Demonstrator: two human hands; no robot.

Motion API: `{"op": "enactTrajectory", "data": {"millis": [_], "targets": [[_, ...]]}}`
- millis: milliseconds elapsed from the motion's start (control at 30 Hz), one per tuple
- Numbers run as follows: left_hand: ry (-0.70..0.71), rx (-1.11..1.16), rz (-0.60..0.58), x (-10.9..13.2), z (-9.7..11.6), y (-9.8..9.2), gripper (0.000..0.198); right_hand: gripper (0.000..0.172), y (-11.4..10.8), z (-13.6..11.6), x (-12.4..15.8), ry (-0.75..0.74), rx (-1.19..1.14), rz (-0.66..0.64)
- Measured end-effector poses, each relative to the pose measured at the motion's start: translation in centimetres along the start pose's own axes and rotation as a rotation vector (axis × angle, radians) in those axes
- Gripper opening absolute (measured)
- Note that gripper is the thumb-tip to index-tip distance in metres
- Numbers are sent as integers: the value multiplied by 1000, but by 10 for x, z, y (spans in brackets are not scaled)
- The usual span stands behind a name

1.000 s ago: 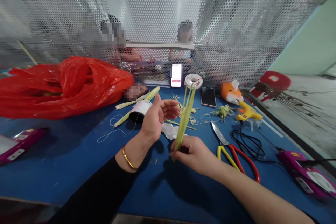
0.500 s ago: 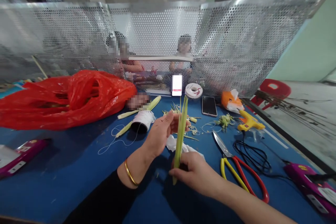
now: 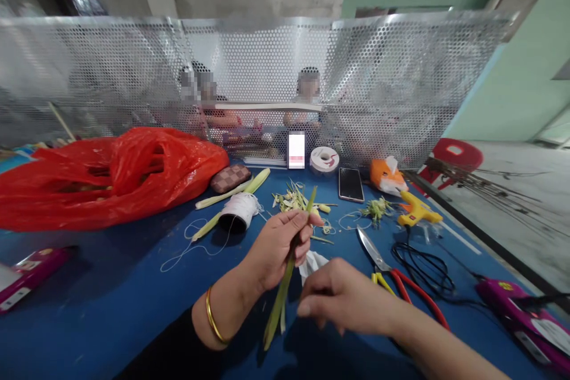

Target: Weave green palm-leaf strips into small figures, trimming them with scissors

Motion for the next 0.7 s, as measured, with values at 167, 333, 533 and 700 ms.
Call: {"op": "enactTrajectory", "data": {"millis": [167,333,533,700], "targets": [[-123,-29,-67,1,-7,5,24,20,-44,-10,7,-284,-158,594],[-213,-82,-93,1,-17,9,26,22,-47,-11,4,-335,-363,602],[-297,-103,-136,5,-22,13,29,20,-45,-11,4,-337,-381,544],[-290,-103,-129,4,-20,14,26,21,-45,-11,3,-354,-382,560]]}}
Point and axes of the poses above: each hand's wrist, its own x-axis away from the middle knuckle, its own y-axis out of the palm, z = x × y, the point moved 2 cm from there along -x, towards the middle knuckle, and after that the axes turned 9 degrees about -y, right-handed, at the moved point
